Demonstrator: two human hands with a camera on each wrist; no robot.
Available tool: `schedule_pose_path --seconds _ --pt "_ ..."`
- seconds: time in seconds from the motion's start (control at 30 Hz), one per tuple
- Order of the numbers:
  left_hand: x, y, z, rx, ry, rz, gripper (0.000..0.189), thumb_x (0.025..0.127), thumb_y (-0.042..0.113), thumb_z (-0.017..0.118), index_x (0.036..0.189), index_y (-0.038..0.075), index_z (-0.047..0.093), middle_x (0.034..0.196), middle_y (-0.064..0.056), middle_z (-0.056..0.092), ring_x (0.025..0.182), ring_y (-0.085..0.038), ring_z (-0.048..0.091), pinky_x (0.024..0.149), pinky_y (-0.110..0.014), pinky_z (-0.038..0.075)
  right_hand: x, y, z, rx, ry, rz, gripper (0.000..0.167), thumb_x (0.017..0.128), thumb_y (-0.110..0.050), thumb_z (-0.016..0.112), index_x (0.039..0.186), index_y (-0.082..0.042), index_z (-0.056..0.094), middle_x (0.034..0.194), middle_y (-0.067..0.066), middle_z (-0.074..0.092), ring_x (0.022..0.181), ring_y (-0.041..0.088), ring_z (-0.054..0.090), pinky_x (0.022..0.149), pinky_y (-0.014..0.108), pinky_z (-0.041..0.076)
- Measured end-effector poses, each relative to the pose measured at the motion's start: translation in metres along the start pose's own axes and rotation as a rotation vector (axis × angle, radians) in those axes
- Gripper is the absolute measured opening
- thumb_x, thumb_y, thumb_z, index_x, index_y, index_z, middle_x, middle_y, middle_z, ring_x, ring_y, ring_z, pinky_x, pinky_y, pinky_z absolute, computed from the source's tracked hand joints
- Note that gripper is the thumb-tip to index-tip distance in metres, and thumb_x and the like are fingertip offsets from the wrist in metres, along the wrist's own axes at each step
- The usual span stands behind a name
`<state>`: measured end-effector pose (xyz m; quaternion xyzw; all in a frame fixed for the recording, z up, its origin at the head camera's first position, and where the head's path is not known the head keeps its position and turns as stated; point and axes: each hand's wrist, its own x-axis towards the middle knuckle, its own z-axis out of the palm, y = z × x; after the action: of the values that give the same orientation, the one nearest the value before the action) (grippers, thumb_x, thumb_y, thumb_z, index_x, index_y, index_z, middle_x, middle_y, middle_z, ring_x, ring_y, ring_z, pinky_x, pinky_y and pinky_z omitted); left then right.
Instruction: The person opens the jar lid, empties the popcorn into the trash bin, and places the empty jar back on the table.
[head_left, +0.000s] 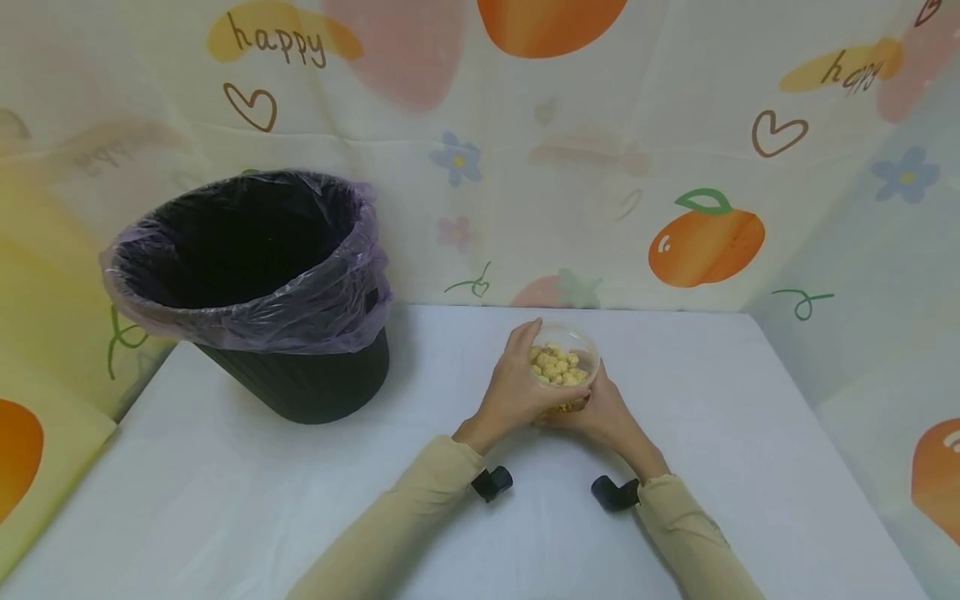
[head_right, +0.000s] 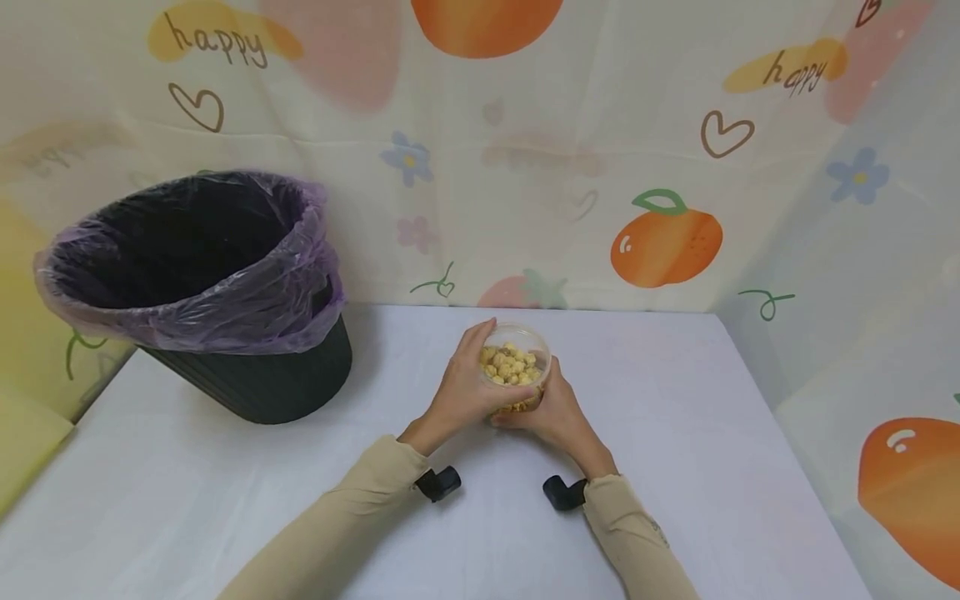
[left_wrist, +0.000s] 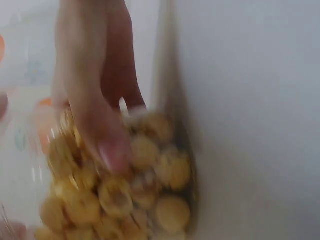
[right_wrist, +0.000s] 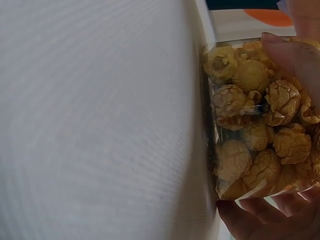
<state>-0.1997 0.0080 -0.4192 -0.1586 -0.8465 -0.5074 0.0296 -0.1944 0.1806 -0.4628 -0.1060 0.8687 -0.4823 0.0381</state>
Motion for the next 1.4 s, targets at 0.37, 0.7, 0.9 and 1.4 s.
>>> schedule_pose_path --seconds 0.37,0.7,0.9,1.4 --pt "-0.007 0.011 0.008 0.057 0.101 -0.042 0.115 0.066 0.047 0.09 0.155 0.008 0.028 0.156 -0.009 0.035 0.136 -0.031 0.047 0.108 -0.05 0.044 0.0 -0.001 0.0 -0.01 -0.01 0.021 0.123 0.07 -0.028 0.09 0.156 0.0 0.007 0.158 0.025 0.028 0.144 0.041 0.033 0.114 0.06 0.032" --pt "0.002 0.009 -0.018 0.1 -0.153 -0.043 0.117 0.068 0.049 0.087 0.158 0.015 0.02 0.161 -0.006 0.028 0.143 -0.029 0.038 0.113 -0.052 0.038 0.0 -0.001 0.0 0.029 -0.012 0.04 0.125 0.065 -0.034 0.093 0.155 -0.005 0.012 0.155 0.019 0.034 0.142 0.035 0.036 0.115 0.058 0.032" --pt "0.016 0.005 -0.031 0.13 -0.298 0.012 0.118 0.067 0.051 0.087 0.159 0.019 0.021 0.161 -0.005 0.028 0.144 -0.027 0.037 0.113 -0.051 0.038 0.0 0.0 0.0 0.074 -0.025 0.037 0.122 0.066 -0.029 0.093 0.155 -0.006 0.013 0.154 0.016 0.034 0.142 0.034 0.036 0.115 0.059 0.03" --pt "0.005 0.009 -0.011 0.164 -0.084 0.001 0.113 0.069 0.052 0.085 0.157 0.01 0.027 0.154 -0.009 0.035 0.132 -0.029 0.049 0.106 -0.047 0.046 0.0 -0.002 0.002 0.046 -0.016 0.041 0.125 0.066 -0.034 0.093 0.156 -0.006 0.01 0.154 0.016 0.034 0.141 0.033 0.037 0.114 0.058 0.033"
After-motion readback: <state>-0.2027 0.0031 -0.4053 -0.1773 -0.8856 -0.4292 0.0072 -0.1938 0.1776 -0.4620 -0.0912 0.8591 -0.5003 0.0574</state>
